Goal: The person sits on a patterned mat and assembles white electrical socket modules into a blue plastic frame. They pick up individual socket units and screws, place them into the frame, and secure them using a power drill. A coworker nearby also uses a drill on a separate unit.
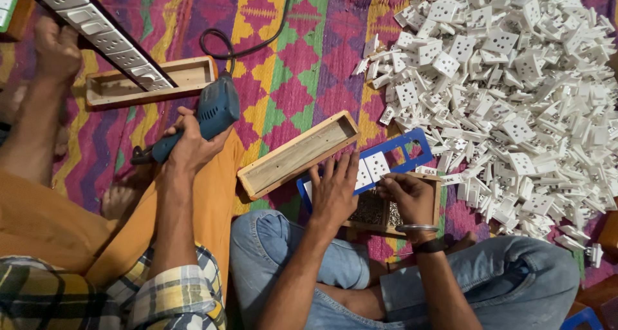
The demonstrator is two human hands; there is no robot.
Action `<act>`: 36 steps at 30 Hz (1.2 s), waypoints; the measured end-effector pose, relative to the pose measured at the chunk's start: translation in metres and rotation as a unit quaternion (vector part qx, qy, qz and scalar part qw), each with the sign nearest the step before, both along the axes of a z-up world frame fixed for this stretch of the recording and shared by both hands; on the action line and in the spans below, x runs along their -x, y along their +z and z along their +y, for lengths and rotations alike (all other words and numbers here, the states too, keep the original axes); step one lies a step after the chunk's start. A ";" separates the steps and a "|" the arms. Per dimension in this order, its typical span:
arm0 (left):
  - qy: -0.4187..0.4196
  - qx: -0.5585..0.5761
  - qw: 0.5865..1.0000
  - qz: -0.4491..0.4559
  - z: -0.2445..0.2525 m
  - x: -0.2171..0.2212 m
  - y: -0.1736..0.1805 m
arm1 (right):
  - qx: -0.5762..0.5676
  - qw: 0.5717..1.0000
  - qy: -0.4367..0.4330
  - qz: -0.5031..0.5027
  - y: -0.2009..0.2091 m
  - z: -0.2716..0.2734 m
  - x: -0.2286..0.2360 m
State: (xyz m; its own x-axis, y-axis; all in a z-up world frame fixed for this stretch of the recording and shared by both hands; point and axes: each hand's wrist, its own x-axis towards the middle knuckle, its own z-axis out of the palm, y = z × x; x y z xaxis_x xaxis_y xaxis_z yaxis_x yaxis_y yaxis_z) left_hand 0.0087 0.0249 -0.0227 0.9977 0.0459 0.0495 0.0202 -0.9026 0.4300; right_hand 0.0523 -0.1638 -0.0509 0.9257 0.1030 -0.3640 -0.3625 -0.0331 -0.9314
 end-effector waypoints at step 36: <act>0.093 0.055 0.993 -0.051 0.002 0.000 -0.001 | 0.408 0.869 0.158 -0.230 -0.022 0.013 0.024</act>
